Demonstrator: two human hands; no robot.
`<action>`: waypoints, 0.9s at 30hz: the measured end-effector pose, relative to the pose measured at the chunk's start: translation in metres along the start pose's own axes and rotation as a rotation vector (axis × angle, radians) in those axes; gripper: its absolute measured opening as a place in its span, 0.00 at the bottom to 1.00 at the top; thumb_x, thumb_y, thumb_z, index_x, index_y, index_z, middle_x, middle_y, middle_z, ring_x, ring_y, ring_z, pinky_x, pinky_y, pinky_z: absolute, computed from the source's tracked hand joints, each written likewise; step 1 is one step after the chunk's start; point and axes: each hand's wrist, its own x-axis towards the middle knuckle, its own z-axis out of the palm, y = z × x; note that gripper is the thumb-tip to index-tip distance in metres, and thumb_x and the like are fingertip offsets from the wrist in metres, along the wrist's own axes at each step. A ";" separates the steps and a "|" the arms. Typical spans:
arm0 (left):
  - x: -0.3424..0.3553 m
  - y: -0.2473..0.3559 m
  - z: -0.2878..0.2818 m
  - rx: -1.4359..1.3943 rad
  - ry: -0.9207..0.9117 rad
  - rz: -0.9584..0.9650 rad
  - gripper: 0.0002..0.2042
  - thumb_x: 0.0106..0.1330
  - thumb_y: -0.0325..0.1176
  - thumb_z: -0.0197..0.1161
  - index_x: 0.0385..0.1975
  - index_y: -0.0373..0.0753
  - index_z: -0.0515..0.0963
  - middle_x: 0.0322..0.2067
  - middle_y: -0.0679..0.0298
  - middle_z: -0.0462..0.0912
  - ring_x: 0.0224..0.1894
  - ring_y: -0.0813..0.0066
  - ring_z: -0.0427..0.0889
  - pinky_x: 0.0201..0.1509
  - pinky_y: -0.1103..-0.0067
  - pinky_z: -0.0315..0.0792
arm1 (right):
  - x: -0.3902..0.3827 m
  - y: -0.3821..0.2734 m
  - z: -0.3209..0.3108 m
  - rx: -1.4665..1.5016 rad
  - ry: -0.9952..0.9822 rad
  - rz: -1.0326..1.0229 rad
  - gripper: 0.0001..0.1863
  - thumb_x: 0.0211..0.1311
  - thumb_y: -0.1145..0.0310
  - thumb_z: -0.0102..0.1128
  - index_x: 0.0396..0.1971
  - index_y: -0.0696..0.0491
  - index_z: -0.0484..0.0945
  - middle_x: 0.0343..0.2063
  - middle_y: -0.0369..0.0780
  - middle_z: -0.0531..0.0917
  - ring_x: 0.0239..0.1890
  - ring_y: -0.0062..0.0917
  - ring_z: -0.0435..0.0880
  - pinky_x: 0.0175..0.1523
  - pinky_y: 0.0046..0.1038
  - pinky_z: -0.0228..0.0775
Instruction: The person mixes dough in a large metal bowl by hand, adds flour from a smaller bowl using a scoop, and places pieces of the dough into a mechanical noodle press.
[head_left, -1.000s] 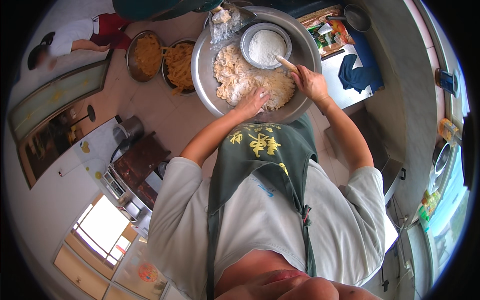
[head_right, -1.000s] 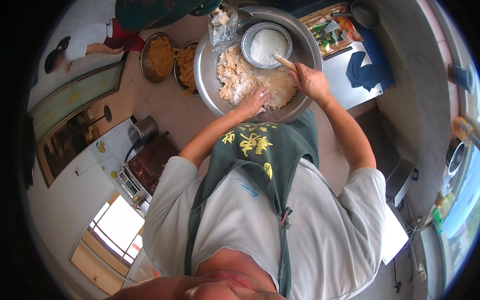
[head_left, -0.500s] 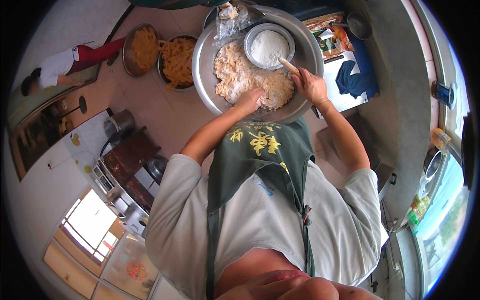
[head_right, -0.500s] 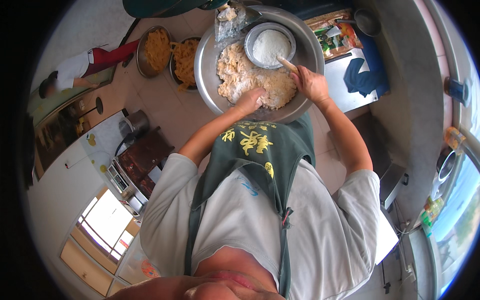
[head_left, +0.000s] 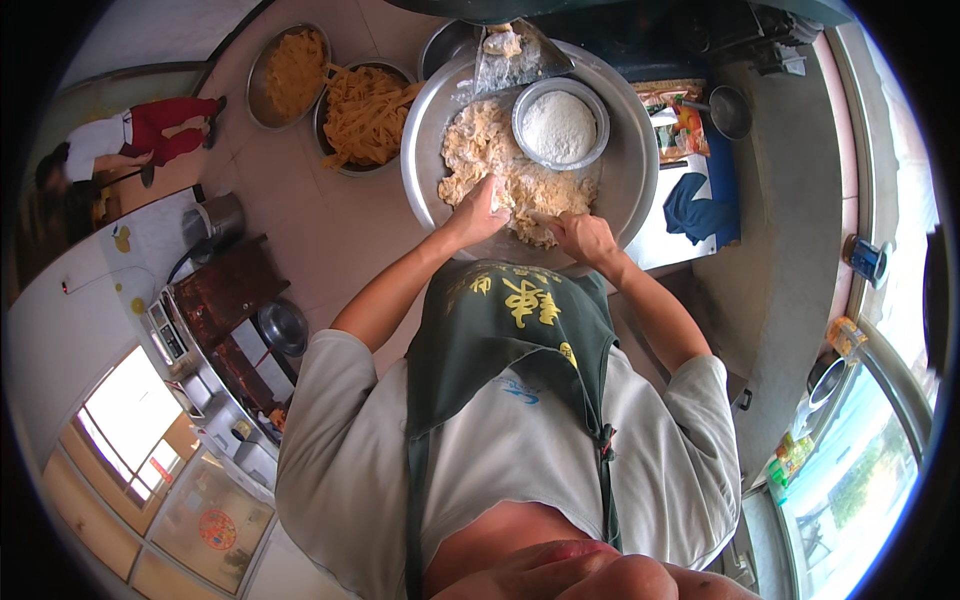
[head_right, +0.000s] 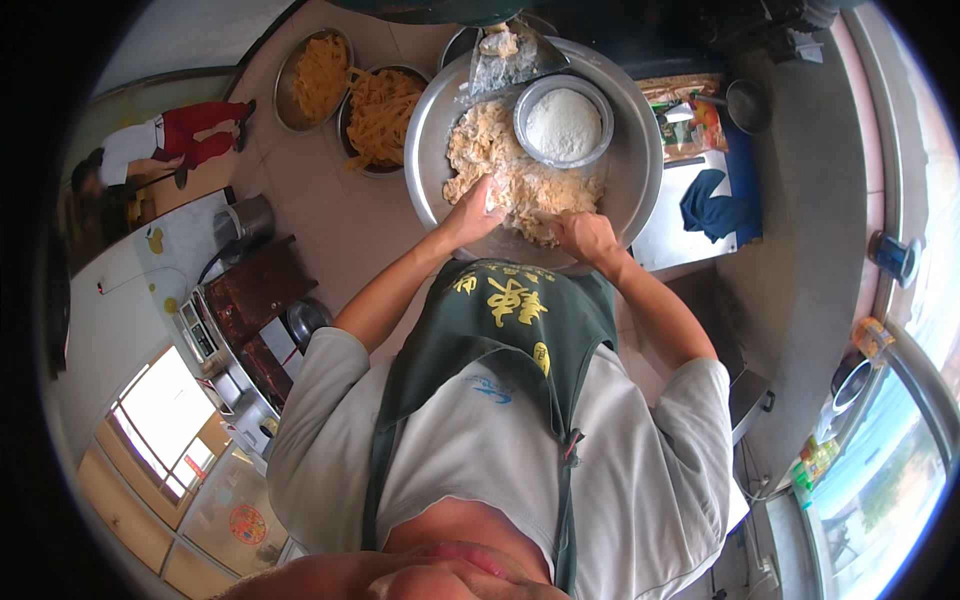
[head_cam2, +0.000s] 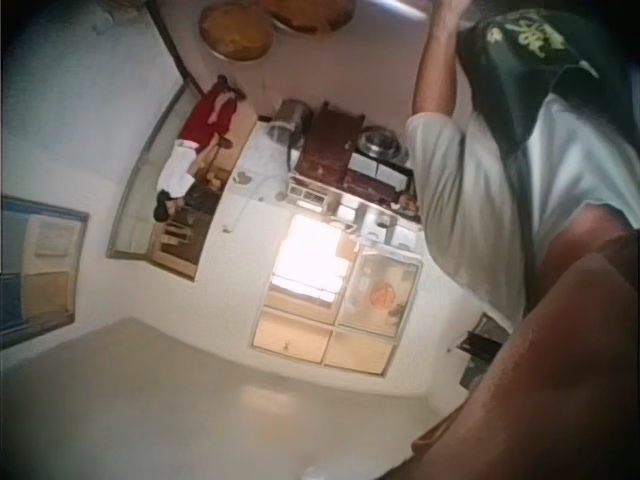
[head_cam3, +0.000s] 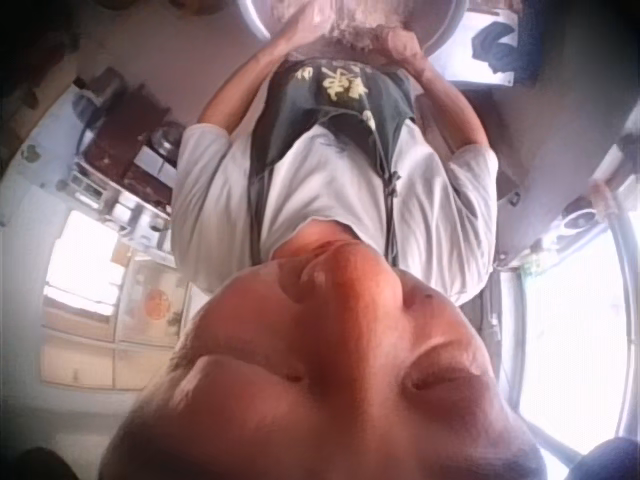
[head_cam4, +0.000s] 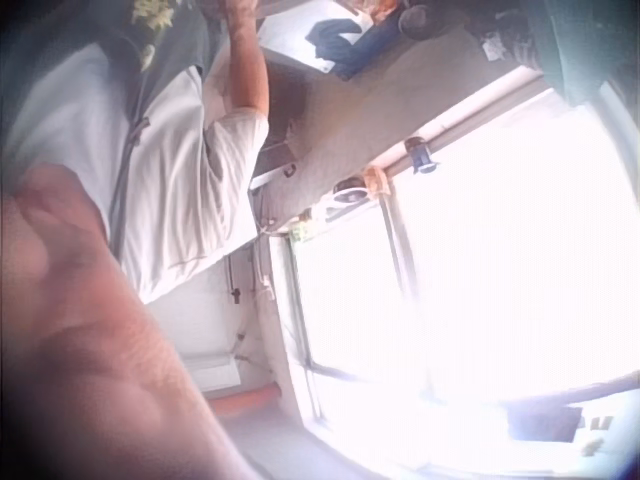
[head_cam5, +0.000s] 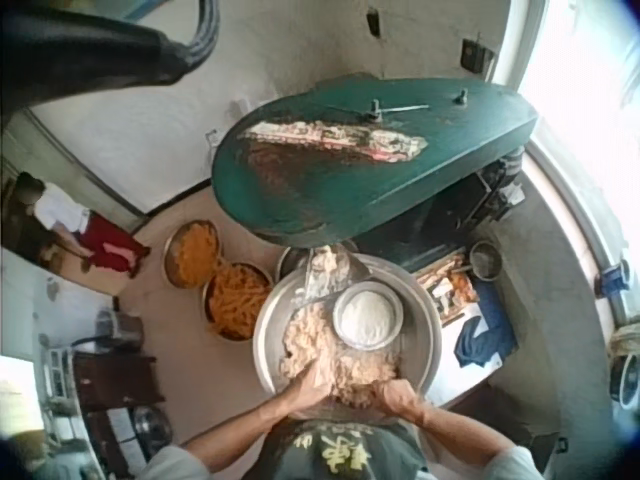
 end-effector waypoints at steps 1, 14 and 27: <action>0.009 0.014 -0.009 0.048 0.065 0.074 0.18 0.57 0.27 0.61 0.45 0.32 0.64 0.41 0.49 0.73 0.45 0.57 0.76 0.49 0.69 0.71 | -0.001 -0.007 -0.010 0.012 0.012 0.004 0.18 0.64 0.55 0.53 0.29 0.56 0.79 0.25 0.51 0.83 0.30 0.46 0.84 0.38 0.44 0.76; 0.180 0.042 -0.072 0.389 0.439 0.326 0.30 0.52 0.21 0.59 0.59 0.33 0.63 0.52 0.41 0.71 0.53 0.43 0.72 0.58 0.64 0.69 | 0.080 -0.056 -0.181 -0.002 0.512 -0.162 0.14 0.63 0.60 0.60 0.28 0.57 0.77 0.22 0.53 0.81 0.27 0.48 0.82 0.32 0.43 0.74; 0.071 0.040 -0.071 0.252 0.133 0.172 0.16 0.60 0.22 0.58 0.49 0.36 0.72 0.45 0.52 0.77 0.45 0.53 0.80 0.48 0.68 0.76 | 0.173 -0.055 -0.171 -0.176 0.418 0.009 0.27 0.68 0.49 0.47 0.22 0.57 0.82 0.24 0.53 0.84 0.31 0.48 0.85 0.38 0.44 0.78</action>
